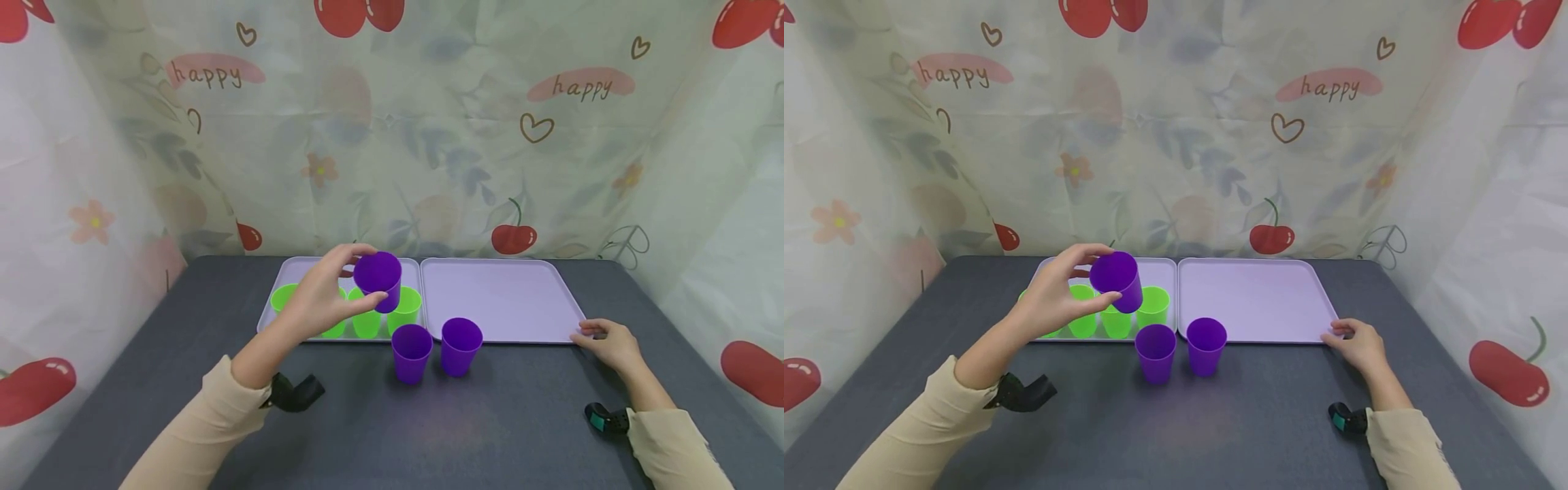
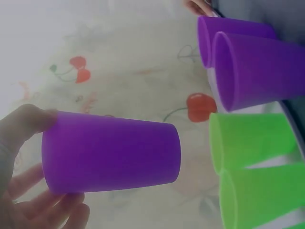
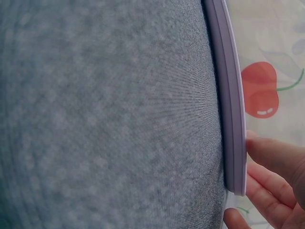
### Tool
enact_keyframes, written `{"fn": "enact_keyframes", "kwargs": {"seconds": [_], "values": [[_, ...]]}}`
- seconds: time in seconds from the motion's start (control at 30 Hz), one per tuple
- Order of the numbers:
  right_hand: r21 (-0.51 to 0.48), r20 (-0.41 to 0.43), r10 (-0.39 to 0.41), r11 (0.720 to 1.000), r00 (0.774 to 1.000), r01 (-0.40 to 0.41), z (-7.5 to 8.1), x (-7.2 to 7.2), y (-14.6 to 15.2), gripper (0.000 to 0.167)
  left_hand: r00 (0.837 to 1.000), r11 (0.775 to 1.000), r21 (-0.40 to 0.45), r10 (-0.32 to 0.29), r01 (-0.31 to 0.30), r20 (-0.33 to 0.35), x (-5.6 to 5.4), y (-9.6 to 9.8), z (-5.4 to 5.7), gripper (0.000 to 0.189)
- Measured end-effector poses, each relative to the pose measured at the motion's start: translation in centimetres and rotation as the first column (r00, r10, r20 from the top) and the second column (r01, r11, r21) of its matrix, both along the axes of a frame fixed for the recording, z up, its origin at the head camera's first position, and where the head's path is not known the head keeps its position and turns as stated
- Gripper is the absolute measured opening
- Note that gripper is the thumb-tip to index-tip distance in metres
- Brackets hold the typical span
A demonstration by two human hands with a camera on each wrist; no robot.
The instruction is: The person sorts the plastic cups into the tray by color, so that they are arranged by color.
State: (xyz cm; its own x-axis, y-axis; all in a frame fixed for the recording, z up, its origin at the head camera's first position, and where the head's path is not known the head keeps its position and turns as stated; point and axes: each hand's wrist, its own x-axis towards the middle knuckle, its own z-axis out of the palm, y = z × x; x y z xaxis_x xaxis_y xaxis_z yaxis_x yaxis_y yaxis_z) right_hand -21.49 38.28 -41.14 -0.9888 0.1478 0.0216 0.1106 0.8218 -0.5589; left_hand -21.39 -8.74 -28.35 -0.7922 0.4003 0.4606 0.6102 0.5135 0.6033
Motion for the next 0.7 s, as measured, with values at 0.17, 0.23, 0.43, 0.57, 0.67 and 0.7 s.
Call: {"fn": "enact_keyframes", "kwargs": {"seconds": [0.17,0.23,0.43,0.57,0.67,0.7], "values": [[-0.002,0.001,0.000,1.000,1.000,0.000,0.1,0.1,-0.1,0.049,0.999,0.999,0.016,-0.032,0.031,0.031,-1.2,1.2,0.3,0.055],[-0.003,0.003,-0.003,1.000,1.000,0.003,0.2,0.1,-0.2,0.049,0.998,0.999,0.018,-0.045,0.044,0.044,-1.7,1.8,0.2,0.054],[-0.010,0.005,-0.003,1.000,1.000,0.003,0.3,0.2,-0.3,0.050,0.994,0.997,0.018,-0.072,0.071,0.078,-3.0,3.7,-0.3,0.053],[-0.014,0.017,-0.003,1.000,1.000,0.003,0.3,0.2,-0.3,0.050,0.990,0.995,0.003,-0.095,0.095,0.101,-3.7,5.0,-0.5,0.052],[-0.015,0.029,-0.003,1.000,1.000,0.004,0.3,0.2,-0.2,0.052,0.987,0.993,-0.022,-0.114,0.117,0.114,-4.2,5.9,-0.8,0.052],[-0.015,0.031,-0.003,1.000,1.000,0.004,0.3,0.2,-0.2,0.052,0.986,0.992,-0.031,-0.119,0.123,0.120,-4.4,6.2,-0.9,0.052]]}}
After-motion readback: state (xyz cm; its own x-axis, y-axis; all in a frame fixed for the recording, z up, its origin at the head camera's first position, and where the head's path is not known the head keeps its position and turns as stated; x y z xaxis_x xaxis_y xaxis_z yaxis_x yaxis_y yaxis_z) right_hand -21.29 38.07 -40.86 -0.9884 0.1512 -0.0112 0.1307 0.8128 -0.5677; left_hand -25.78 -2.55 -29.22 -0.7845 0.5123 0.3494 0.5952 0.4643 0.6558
